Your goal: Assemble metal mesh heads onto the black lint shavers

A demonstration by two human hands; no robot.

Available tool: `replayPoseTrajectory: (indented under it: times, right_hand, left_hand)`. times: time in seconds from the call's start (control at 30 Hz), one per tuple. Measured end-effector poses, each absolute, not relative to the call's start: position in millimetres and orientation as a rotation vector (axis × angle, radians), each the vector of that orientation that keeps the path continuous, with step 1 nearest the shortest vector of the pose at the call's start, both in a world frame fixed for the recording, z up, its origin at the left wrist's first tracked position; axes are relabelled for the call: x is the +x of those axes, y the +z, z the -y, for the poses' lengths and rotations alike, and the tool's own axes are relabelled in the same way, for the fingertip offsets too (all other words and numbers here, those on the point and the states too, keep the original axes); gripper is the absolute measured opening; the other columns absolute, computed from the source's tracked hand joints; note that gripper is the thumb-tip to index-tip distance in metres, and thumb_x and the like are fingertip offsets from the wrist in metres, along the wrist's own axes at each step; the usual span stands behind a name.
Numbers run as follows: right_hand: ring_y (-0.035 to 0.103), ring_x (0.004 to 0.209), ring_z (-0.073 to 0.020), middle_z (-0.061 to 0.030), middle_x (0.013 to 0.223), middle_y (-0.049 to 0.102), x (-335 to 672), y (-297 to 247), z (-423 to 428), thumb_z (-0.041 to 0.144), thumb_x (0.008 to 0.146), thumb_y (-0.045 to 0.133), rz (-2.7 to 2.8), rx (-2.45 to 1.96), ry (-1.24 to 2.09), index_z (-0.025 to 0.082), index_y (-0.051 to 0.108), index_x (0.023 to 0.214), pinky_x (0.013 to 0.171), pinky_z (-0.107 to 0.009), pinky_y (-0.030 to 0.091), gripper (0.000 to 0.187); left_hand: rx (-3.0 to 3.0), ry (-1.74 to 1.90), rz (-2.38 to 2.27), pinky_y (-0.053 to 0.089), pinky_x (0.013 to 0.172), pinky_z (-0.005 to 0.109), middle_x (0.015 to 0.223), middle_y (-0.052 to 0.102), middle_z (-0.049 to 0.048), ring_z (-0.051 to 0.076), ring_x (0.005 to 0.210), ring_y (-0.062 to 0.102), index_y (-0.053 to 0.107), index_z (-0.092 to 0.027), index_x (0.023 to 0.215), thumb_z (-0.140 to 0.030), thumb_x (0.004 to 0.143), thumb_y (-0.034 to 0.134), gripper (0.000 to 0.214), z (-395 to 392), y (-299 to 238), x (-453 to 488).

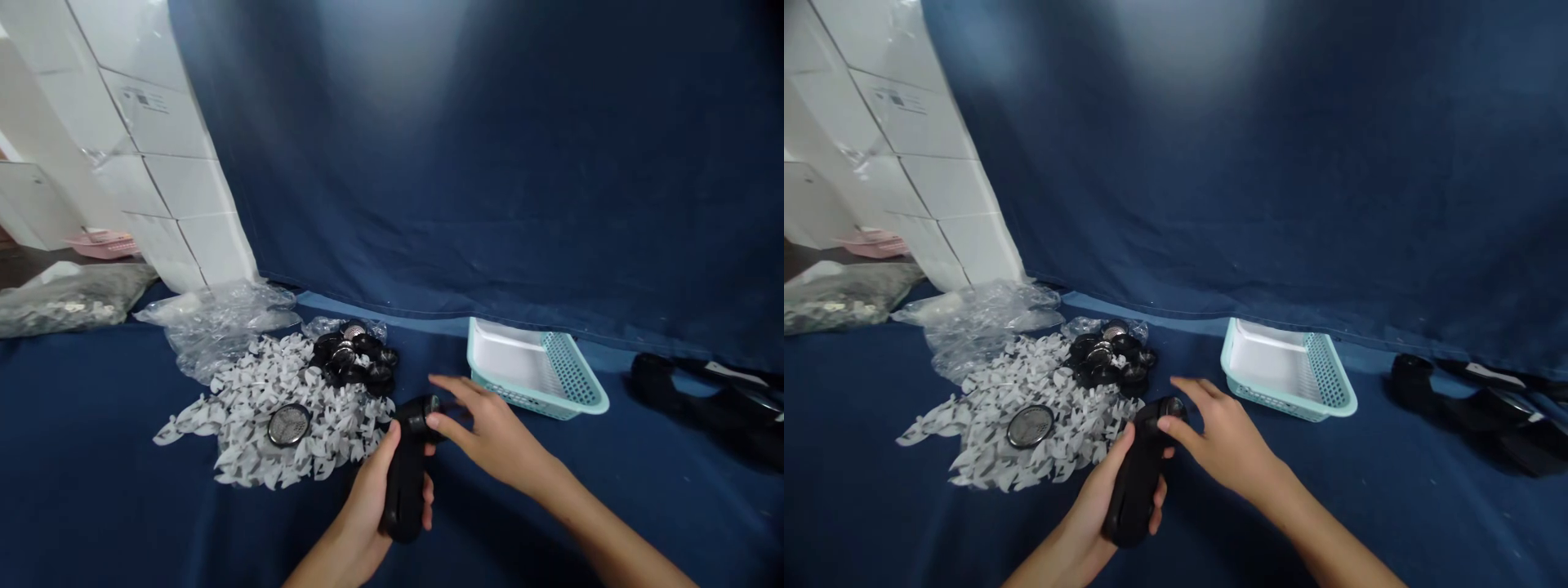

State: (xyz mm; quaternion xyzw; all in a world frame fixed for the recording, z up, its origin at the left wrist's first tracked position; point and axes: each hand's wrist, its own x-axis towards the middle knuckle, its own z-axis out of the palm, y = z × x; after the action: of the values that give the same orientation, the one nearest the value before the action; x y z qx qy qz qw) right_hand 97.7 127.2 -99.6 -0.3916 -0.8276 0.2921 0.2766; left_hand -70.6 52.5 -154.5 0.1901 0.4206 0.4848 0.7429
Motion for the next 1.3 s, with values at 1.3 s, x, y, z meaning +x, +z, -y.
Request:
replayPoseTrajectory:
  times: [1.3]
  right_hand:
    - [0.042, 0.134, -0.0292, -0.0067, 0.146, 0.039, 141, -143, -91, 0.024, 0.091, 0.058, 2.130, -0.942, 0.579, 0.035, 0.043, 0.133, 0.108, -0.053, 0.042, 0.046]
  left_hand:
    - [0.392, 0.870, -0.347, 0.044, 0.045, 0.026, 0.055, 0.061, 0.0098, 0.018, 0.043, 0.060, 0.066, -0.002, 0.103, -0.068, 0.090, 0.021, 0.081, -48, -159, -74]
